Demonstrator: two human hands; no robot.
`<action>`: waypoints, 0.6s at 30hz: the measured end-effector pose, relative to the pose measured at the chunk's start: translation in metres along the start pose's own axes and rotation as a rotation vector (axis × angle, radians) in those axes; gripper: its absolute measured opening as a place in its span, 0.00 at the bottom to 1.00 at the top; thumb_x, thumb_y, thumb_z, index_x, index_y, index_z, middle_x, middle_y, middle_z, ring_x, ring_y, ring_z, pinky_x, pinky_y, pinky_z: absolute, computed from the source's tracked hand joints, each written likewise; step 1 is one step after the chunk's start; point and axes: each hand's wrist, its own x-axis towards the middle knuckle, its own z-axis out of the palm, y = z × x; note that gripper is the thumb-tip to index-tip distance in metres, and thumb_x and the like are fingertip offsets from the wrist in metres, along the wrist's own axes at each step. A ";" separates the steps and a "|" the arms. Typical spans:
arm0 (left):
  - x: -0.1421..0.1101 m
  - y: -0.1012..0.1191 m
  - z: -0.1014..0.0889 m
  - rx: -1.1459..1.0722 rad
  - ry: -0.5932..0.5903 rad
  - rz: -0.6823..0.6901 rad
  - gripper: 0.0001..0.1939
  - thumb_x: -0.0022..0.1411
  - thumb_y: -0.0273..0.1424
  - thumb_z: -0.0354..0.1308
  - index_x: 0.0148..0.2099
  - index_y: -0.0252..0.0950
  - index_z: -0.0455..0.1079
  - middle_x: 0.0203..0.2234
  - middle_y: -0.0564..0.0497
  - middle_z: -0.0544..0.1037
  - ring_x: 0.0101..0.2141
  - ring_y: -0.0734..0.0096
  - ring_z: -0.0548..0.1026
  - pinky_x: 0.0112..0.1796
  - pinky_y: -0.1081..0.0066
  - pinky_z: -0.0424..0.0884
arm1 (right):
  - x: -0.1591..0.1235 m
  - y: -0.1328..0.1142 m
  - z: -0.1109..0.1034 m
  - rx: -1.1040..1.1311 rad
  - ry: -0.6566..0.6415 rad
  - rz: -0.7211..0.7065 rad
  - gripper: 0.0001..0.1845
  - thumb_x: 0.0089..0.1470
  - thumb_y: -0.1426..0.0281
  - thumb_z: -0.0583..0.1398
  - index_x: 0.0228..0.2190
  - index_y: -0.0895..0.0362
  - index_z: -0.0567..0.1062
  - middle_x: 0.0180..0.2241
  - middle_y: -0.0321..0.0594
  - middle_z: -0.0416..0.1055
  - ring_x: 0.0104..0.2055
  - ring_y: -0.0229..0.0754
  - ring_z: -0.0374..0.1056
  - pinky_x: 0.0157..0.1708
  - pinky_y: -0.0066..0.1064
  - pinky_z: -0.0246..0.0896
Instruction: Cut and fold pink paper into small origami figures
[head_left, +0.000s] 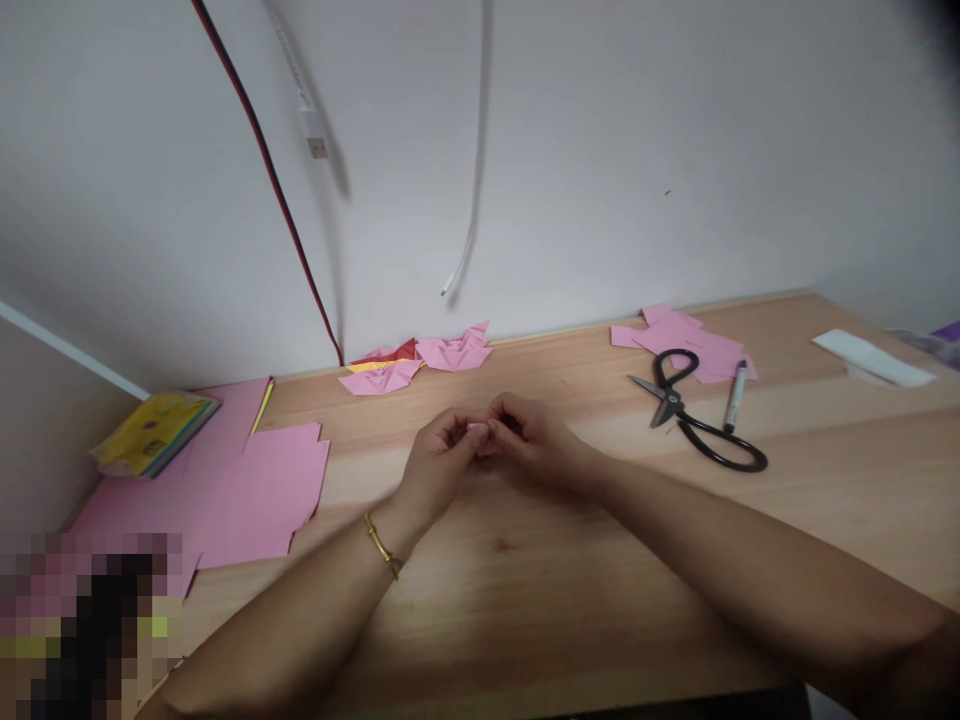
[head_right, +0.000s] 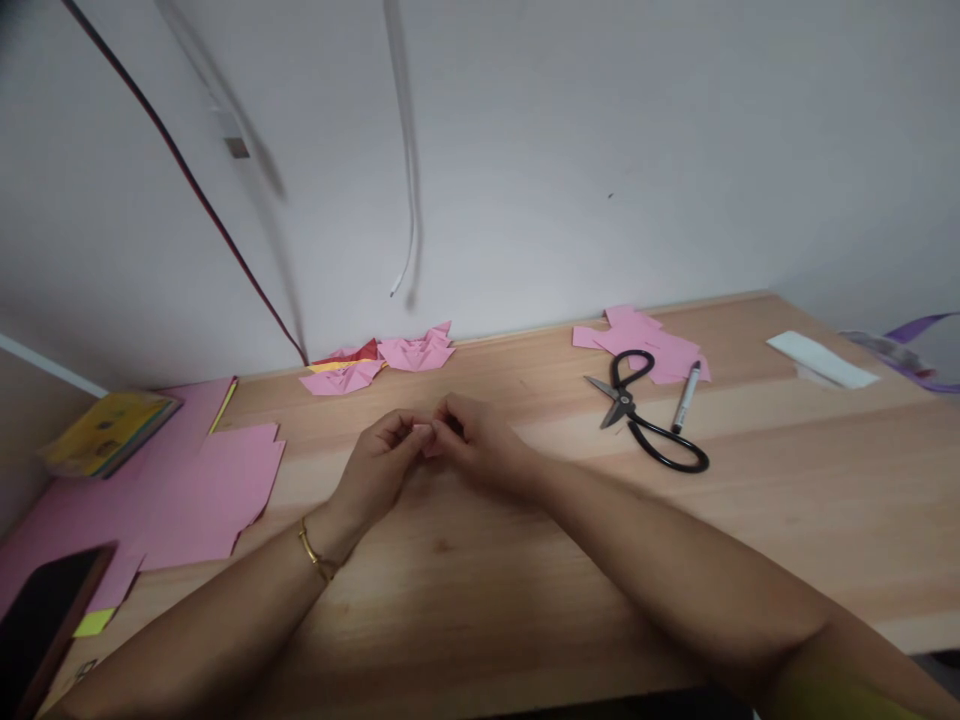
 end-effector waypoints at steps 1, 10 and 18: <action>0.000 0.000 0.000 0.012 -0.001 0.021 0.08 0.55 0.34 0.60 0.33 0.34 0.70 0.26 0.53 0.74 0.30 0.74 0.71 0.34 0.73 0.67 | 0.000 0.000 0.000 0.000 -0.002 -0.008 0.09 0.57 0.67 0.53 0.27 0.57 0.65 0.25 0.35 0.66 0.28 0.35 0.60 0.27 0.27 0.54; 0.001 0.004 -0.008 0.246 0.072 0.093 0.12 0.58 0.37 0.56 0.29 0.33 0.71 0.24 0.52 0.72 0.28 0.74 0.67 0.32 0.74 0.63 | 0.001 0.002 -0.001 0.022 -0.009 -0.010 0.08 0.57 0.68 0.52 0.27 0.57 0.64 0.25 0.34 0.65 0.28 0.35 0.60 0.28 0.27 0.54; 0.002 0.002 -0.005 0.166 0.003 0.075 0.10 0.58 0.36 0.57 0.32 0.33 0.70 0.25 0.52 0.73 0.29 0.74 0.69 0.32 0.74 0.65 | 0.000 0.002 0.001 0.039 0.019 -0.002 0.10 0.58 0.65 0.53 0.27 0.57 0.65 0.26 0.35 0.67 0.28 0.35 0.61 0.28 0.27 0.54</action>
